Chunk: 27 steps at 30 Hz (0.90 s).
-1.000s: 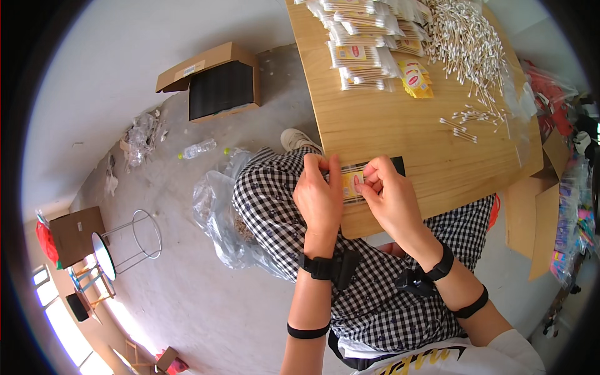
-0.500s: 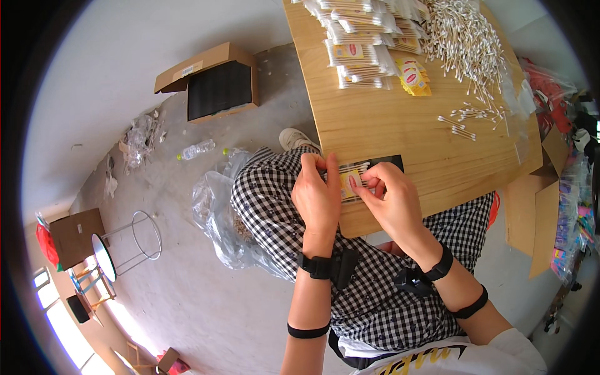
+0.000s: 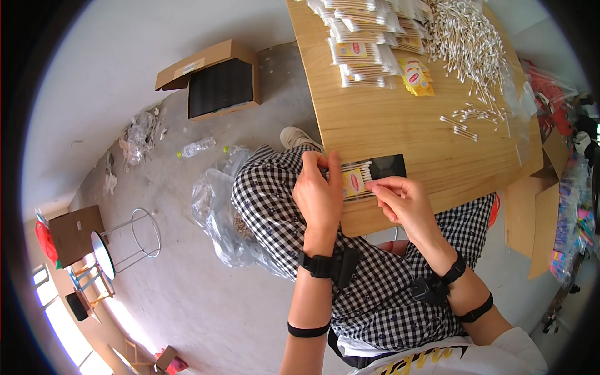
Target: Manually organizing and packaging cotton swabs into small plastic bags.
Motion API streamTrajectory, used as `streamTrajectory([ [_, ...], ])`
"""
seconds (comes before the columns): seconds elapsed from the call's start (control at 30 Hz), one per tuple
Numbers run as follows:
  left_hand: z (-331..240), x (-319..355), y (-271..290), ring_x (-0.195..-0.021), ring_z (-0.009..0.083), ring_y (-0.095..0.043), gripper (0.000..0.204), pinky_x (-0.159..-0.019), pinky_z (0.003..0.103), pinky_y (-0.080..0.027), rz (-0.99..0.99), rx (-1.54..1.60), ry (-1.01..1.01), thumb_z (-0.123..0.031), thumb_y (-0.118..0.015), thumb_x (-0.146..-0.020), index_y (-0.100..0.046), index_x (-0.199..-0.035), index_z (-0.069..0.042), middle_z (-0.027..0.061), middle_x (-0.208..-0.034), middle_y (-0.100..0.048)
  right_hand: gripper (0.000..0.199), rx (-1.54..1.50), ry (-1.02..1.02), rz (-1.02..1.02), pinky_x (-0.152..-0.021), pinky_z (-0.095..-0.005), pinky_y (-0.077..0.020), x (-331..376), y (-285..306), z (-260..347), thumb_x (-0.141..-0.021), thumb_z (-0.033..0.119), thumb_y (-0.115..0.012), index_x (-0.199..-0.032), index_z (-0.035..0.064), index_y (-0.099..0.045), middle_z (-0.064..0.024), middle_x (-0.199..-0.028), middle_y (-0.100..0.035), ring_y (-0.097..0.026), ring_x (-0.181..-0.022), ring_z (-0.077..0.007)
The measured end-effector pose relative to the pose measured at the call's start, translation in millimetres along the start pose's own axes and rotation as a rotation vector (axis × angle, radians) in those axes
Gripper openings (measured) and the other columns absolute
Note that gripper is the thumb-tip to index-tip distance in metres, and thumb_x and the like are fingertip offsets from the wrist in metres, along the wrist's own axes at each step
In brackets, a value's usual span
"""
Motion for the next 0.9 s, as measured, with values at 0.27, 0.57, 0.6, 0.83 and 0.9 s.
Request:
streamTrajectory([
  [0.27,0.0,-0.3,3.1,-0.055,0.0260,-0.057,0.028,-0.053,0.037,-0.044,-0.020,0.015,0.009,-0.025,-0.064,-0.095,-0.051,-0.085,-0.003,0.0098,-0.063,-0.057,0.028,-0.077,0.134,-0.022,-0.054,-0.0202,-0.0356,1.0,5.4,2.4,-0.100,0.022,-0.056,-0.113,-0.0009,-0.065,-0.0023,-0.078,-0.058,-0.049,-0.060,-0.0055],
  [0.57,1.4,1.8,-1.6,-0.055,0.0246,-0.056,0.028,-0.055,0.036,-0.045,-0.010,0.037,0.050,-0.025,-0.064,-0.095,-0.051,-0.085,-0.003,0.0089,-0.064,-0.058,0.062,-0.104,0.648,-0.046,-0.121,-0.0429,-0.0187,-14.7,-25.8,8.4,-0.106,0.043,-0.031,-0.147,-0.0030,-0.028,-0.0228,-0.151,-0.031,-0.027,-0.144,-0.0290],
  [0.6,0.0,1.4,-1.1,-0.056,0.0270,-0.059,0.025,-0.053,0.038,-0.045,-0.012,0.017,0.017,-0.023,-0.064,-0.095,-0.050,-0.086,-0.004,0.0091,-0.066,-0.059,0.062,-0.105,0.648,-0.045,-0.121,-0.0429,-0.0187,-14.7,-27.5,8.8,-0.106,0.043,-0.031,-0.147,-0.0030,-0.028,-0.0228,-0.151,-0.031,-0.027,-0.144,-0.0290],
  [0.83,-0.1,1.2,1.2,-0.056,0.0286,-0.061,0.023,-0.050,0.039,-0.046,-0.025,0.048,0.005,-0.020,-0.064,-0.094,-0.049,-0.087,-0.005,0.0095,-0.067,-0.060,0.066,-0.132,0.673,-0.036,-0.121,-0.0445,-0.0158,-15.8,-24.9,10.8,-0.104,0.047,-0.034,-0.149,-0.0013,-0.026,-0.0226,-0.154,-0.028,-0.023,-0.146,-0.0311],
  [0.9,-2.7,1.3,0.8,-0.056,0.0283,-0.061,0.023,-0.050,0.039,-0.045,-0.017,0.013,0.006,-0.020,-0.064,-0.094,-0.049,-0.087,-0.005,0.0092,-0.067,-0.060,0.068,-0.168,0.661,0.013,-0.121,-0.0445,-0.0133,-15.5,-31.2,10.4,-0.104,0.048,-0.034,-0.150,-0.0010,-0.024,-0.0231,-0.155,-0.026,-0.020,-0.147,-0.0317],
])
Point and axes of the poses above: each hand's wrist, its own x-axis away from the middle knuckle, its own y-axis out of the back of the hand, z = x × y, the point moved 7 cm from there along -x, towards the middle knuckle
